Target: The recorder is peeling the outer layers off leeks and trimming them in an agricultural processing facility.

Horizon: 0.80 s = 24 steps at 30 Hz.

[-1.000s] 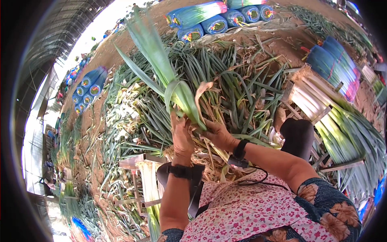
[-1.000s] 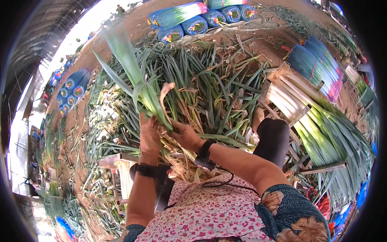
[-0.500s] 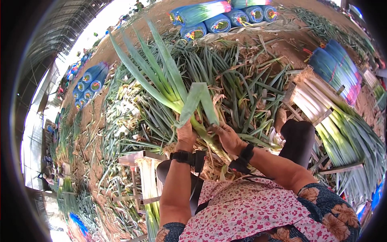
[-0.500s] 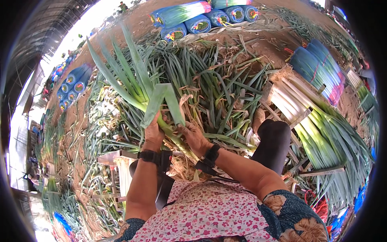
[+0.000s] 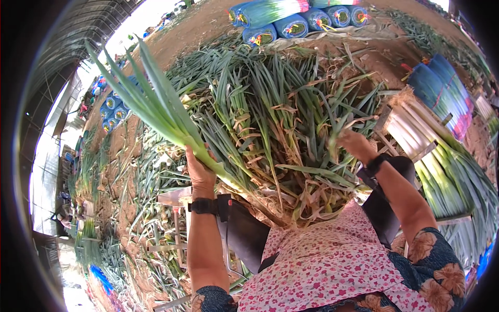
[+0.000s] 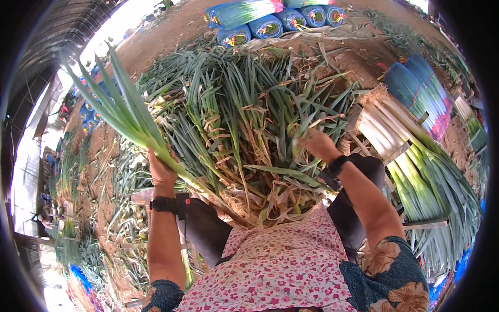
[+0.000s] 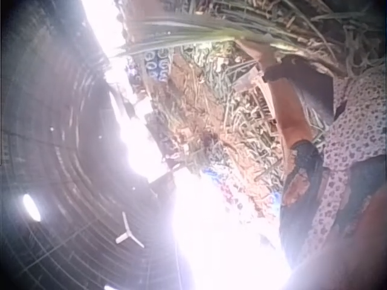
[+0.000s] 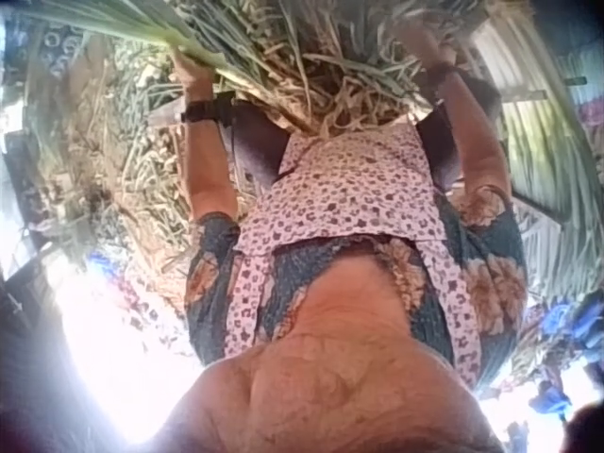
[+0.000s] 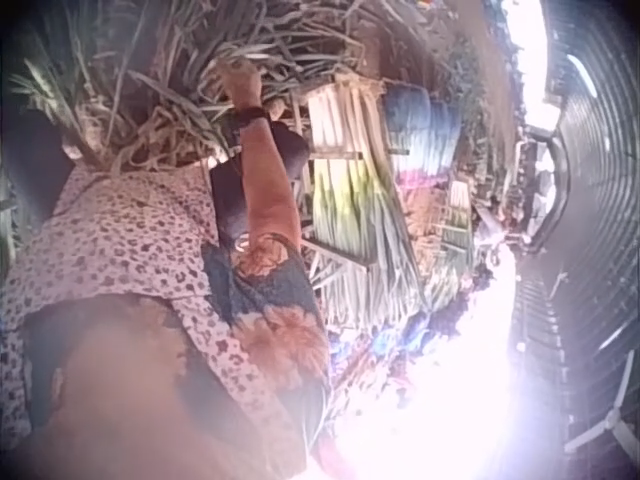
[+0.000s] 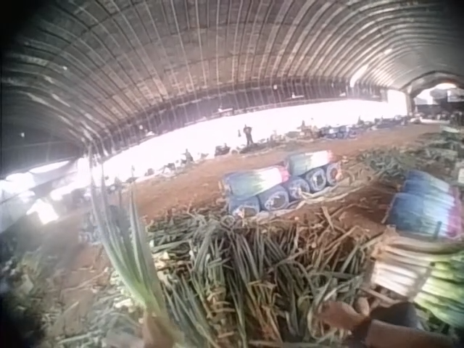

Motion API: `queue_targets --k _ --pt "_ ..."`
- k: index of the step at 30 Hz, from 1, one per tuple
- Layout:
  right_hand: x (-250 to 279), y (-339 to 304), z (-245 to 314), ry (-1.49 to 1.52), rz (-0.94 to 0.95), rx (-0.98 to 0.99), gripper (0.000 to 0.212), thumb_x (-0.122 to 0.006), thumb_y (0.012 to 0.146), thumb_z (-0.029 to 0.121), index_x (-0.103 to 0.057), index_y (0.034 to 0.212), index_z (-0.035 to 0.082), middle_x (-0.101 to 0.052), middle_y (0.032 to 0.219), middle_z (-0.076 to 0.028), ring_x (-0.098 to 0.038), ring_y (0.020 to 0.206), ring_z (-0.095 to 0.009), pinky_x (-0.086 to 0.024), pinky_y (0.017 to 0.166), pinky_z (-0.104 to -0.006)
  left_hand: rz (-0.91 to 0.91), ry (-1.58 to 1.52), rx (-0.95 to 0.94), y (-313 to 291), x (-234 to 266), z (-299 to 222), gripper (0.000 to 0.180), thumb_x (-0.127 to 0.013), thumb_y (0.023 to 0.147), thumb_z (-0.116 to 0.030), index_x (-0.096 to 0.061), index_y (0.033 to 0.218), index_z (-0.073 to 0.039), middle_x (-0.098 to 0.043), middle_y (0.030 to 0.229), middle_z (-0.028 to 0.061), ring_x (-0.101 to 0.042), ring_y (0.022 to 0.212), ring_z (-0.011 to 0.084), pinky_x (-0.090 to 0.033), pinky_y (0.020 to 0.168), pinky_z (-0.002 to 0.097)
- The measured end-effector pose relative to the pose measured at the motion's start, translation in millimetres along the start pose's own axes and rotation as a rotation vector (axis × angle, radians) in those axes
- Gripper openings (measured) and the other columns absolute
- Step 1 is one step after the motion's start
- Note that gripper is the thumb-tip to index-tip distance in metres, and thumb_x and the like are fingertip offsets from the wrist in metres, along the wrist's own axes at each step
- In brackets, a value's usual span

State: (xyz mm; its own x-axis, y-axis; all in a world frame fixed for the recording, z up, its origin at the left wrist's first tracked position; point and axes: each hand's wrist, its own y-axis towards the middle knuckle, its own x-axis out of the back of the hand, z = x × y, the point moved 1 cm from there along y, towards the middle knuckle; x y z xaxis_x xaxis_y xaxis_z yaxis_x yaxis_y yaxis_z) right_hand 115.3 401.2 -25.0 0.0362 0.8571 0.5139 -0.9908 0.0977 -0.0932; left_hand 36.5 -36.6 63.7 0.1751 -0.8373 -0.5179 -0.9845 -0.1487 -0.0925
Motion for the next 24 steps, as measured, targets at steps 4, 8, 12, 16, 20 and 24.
queue_targets --k 4,8,12,16,20,24 --pt "-69.4 -8.5 112.4 0.016 0.124 0.322 0.056 -0.069 0.079 0.025 -0.048 0.125 0.001 -0.061 0.109 -0.017 -0.062 0.093 -0.023 -0.048 0.084 -0.0344 0.235 -0.047 0.003 -28.4 -39.9 7.4 0.06 -0.037 0.089 -0.057 -0.041 0.12 -0.006 -0.056 0.09 0.009 -0.053 0.067 0.0164 -0.046 0.059 0.0287" --pt "-123.6 -16.0 175.5 0.406 0.39 0.419 0.04 -0.062 0.082 0.012 -0.053 0.119 0.0 -0.063 0.105 -0.013 -0.061 0.095 -0.019 -0.049 0.08 -0.0304 0.274 -0.101 0.105 -36.8 -67.2 26.0 0.056 -0.038 0.09 -0.056 -0.046 0.114 -0.006 -0.053 0.091 0.0075 -0.049 0.074 0.0189 -0.042 0.067 0.0321" --pt "-126.7 -15.6 178.5 0.263 0.197 0.406 0.024 -0.063 0.079 0.009 -0.062 0.101 0.0 -0.065 0.092 -0.008 -0.062 0.083 -0.019 -0.049 0.073 -0.0287 0.331 -0.079 0.104 -38.6 -76.8 32.6 0.056 -0.04 0.09 -0.056 -0.047 0.111 -0.005 -0.052 0.091 0.0063 -0.048 0.074 0.0185 -0.043 0.068 0.0322" --pt "-122.0 -24.7 173.6 0.218 0.247 0.744 0.023 -0.062 0.08 0.008 -0.062 0.102 0.002 -0.063 0.087 -0.009 -0.062 0.083 -0.02 -0.048 0.073 -0.0287 0.262 -0.068 0.119 -31.5 -73.8 33.5 0.054 -0.043 0.09 -0.054 -0.047 0.11 -0.005 -0.052 0.091 0.0058 -0.048 0.074 0.0183 -0.044 0.069 0.0326" --pt "-119.8 -29.7 176.5 0.346 0.169 0.637 0.026 -0.061 0.081 0.011 -0.06 0.106 0.004 -0.063 0.096 -0.013 -0.062 0.082 -0.024 -0.048 0.076 -0.0322 0.248 -0.133 0.136 -27.9 -66.0 32.5 0.051 -0.045 0.089 -0.053 -0.047 0.111 -0.006 -0.052 0.092 0.0046 -0.049 0.074 0.0179 -0.045 0.07 0.0344" --pt "-125.6 -13.0 171.2 0.42 0.153 0.461 0.025 -0.061 0.08 0.011 -0.061 0.103 0.002 -0.063 0.094 -0.013 -0.062 0.082 -0.023 -0.048 0.077 -0.0325 0.336 -0.24 0.181 -35.2 -79.8 36.9 0.049 -0.045 0.089 -0.053 -0.048 0.111 -0.009 -0.053 0.092 0.0034 -0.05 0.074 0.0161 -0.044 0.069 0.0343"
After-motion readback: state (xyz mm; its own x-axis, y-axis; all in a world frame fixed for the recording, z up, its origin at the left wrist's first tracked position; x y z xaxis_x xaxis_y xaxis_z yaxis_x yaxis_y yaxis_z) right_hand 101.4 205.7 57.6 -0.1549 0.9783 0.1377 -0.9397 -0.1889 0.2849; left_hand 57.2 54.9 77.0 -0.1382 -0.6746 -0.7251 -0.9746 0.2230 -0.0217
